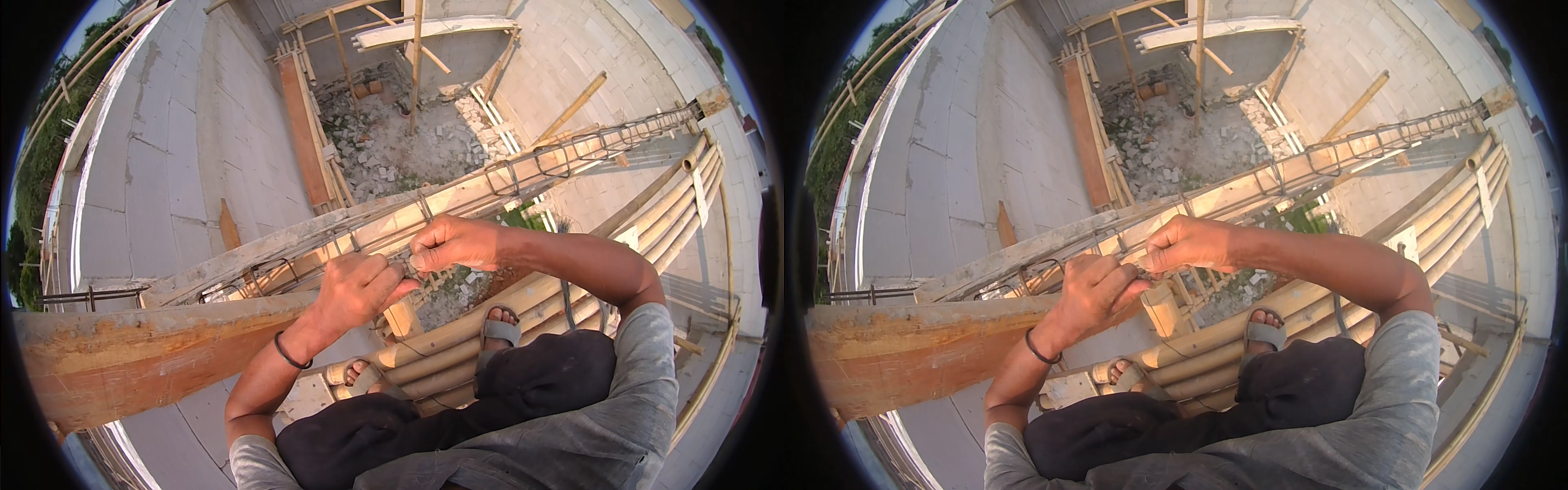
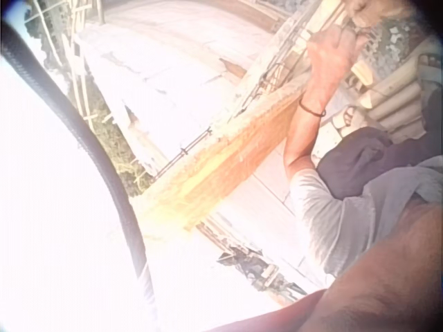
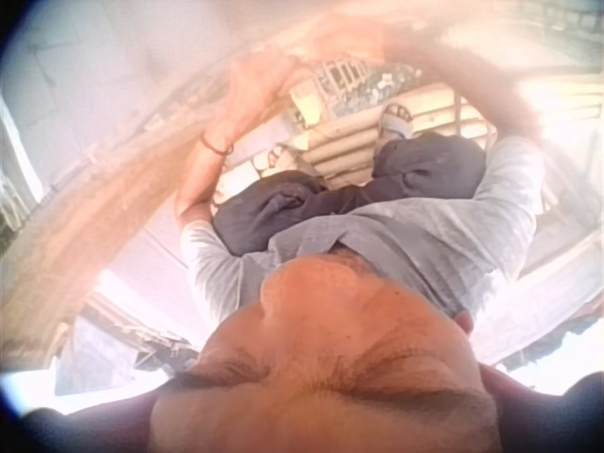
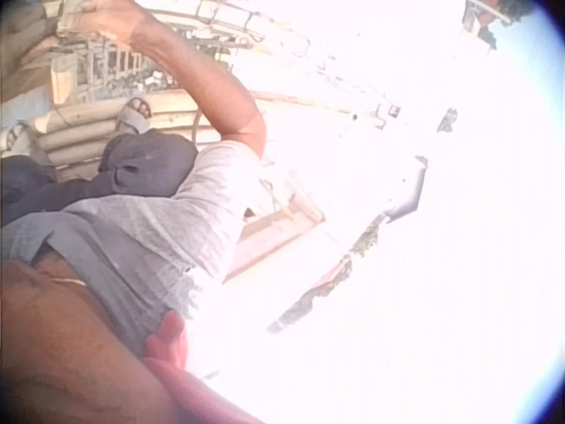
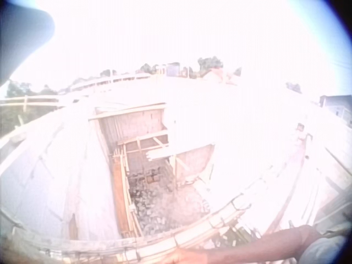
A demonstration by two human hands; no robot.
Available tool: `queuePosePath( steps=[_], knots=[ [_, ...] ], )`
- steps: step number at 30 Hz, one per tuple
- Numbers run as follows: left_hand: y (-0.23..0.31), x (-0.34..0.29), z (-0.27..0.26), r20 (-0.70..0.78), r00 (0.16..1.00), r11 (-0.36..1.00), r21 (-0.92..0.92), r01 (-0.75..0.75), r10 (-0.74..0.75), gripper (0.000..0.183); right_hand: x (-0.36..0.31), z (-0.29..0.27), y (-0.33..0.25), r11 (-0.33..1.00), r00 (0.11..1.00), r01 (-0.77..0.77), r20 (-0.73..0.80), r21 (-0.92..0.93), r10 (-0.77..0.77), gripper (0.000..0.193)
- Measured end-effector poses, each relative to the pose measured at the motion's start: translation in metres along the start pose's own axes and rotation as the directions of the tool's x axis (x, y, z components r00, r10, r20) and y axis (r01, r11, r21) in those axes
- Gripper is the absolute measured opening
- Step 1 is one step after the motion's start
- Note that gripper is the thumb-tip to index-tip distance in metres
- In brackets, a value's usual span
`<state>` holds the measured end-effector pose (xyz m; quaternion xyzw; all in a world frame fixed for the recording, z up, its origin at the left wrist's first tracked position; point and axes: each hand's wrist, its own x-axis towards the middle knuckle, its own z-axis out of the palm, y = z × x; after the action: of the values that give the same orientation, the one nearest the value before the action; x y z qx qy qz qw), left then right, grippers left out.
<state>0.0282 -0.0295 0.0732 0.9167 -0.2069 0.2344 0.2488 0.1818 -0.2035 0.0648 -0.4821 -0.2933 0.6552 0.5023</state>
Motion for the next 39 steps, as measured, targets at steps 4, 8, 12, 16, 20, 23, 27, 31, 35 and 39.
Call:
queuePosePath(
  steps=[4, 8, 12, 16, 20, 23, 27, 31, 35, 39],
  knots=[
    [0.002, -0.001, 0.002, -0.051, 0.997, 0.994, 0.096, -0.044, 0.05, 0.028, 0.003, -0.001, 0.004, 0.988, 0.997, -0.07, -0.02, -0.137, 0.068, 0.027],
    [0.0, -0.002, 0.009, -0.117, 0.991, 0.992, 0.109, -0.055, 0.068, 0.03, 0.004, 0.004, 0.012, 0.991, 0.994, -0.038, -0.106, -0.132, 0.024, 0.025],
    [-0.003, -0.005, 0.01, -0.067, 0.995, 0.976, 0.208, -0.064, 0.079, 0.033, 0.003, 0.007, 0.01, 0.94, 0.967, -0.082, -0.256, -0.332, -0.006, 0.025],
    [-0.01, -0.007, 0.004, -0.062, 0.998, 0.967, 0.253, -0.017, 0.034, 0.03, 0.001, 0.005, -0.004, 0.955, 0.948, 0.186, -0.214, -0.23, -0.236, 0.026],
    [-0.016, -0.005, 0.001, -0.063, 0.998, 0.969, 0.247, -0.004, 0.02, 0.023, -0.006, -0.003, -0.013, 0.464, 0.881, 0.196, -0.052, -0.864, -0.47, 0.026],
    [-0.015, -0.001, 0.002, -0.056, 0.995, 0.978, 0.186, 0.09, -0.081, 0.019, 0.0, -0.004, -0.008, 0.022, 0.688, 0.195, 0.121, -0.981, -0.715, 0.027],
    [-0.01, 0.001, 0.003, -0.055, 0.982, 0.965, 0.184, 0.188, -0.181, 0.013, 0.007, -0.004, 0.002, -0.147, 0.667, 0.09, 0.169, -0.985, -0.726, 0.019],
    [-0.007, 0.003, 0.006, -0.077, 0.95, 0.934, 0.173, 0.312, -0.303, 0.01, 0.014, -0.012, 0.002, -0.042, 0.727, 0.113, 0.111, -0.993, -0.677, 0.013],
    [-0.015, 0.006, -0.002, -0.133, 0.889, 0.896, 0.018, 0.444, -0.438, 0.011, 0.023, -0.057, -0.006, 0.142, 0.709, 0.343, 0.156, -0.929, -0.688, 0.014],
    [-0.014, 0.005, -0.011, -0.035, 0.911, 0.905, 0.104, 0.413, -0.412, 0.013, 0.024, -0.11, -0.002, 0.399, 0.905, 0.22, 0.034, -0.89, -0.423, 0.016]
  ],
)
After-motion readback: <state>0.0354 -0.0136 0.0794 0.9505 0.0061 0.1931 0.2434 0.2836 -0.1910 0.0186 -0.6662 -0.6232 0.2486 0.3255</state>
